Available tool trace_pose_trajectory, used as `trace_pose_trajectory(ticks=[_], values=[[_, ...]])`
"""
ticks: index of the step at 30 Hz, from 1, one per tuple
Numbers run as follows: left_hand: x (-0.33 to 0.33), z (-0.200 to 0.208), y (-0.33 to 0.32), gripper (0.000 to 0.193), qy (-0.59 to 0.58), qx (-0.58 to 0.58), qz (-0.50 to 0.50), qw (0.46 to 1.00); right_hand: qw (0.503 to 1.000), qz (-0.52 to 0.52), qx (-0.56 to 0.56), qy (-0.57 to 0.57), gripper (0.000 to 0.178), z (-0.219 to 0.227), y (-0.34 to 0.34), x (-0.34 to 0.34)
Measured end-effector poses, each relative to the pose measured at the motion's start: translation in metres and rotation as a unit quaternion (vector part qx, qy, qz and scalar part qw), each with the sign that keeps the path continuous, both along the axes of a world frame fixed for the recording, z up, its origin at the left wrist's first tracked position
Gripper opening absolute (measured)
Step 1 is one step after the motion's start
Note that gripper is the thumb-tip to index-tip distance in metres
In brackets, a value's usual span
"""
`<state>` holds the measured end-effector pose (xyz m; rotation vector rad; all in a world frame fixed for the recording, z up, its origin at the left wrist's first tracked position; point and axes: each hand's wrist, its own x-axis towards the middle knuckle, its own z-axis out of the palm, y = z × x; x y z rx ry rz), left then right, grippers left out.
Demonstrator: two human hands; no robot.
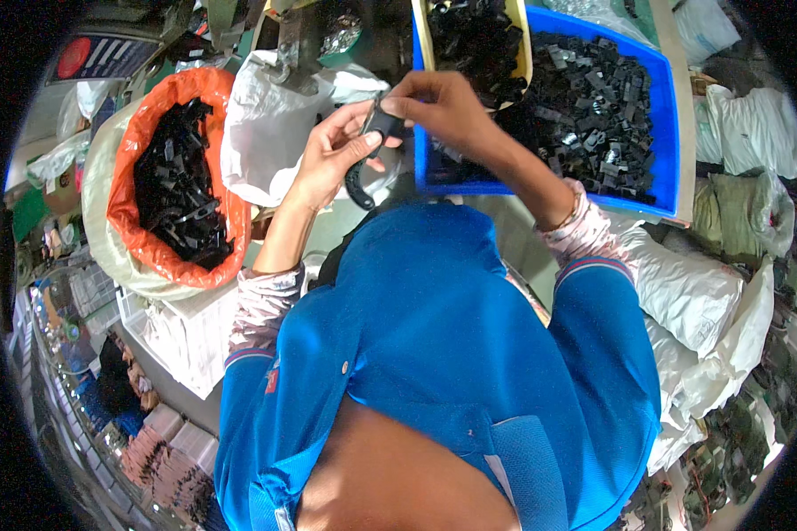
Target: The person repeatedly picks small black plastic components from a blue bin, assembles them by hand, and places the finished units into a white sack. The cycle of picking, assembling, and depositing continues throughout the clip.
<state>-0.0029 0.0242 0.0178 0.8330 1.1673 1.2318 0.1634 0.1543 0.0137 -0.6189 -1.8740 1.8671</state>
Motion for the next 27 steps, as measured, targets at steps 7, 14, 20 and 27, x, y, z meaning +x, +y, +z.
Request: trace_pose_trajectory(ticks=[7, 14, 20, 27], values=[[-0.002, -0.008, 0.000, 0.020, 0.073, 0.005, 0.070, 0.995, 0.998, -0.022, -0.057, 0.007, 0.029, 0.003, -0.010, 0.007], [-0.021, -0.019, -0.004, 0.017, 0.097, 0.091, 0.137, 0.982, 0.711, -0.276, 0.607, -0.222, 0.026, 0.021, 0.080, 0.002], [-0.043, -0.012, -0.001, 0.021, 0.095, 0.094, 0.169, 0.977, 0.614, -0.319, 0.650, -0.316, 0.027, 0.010, 0.108, -0.008], [-0.103, -0.028, -0.011, 0.023, 0.197, 0.138, 0.142, 0.960, 0.992, -0.100, 0.083, -0.005, 0.023, 0.040, 0.010, -0.054]])
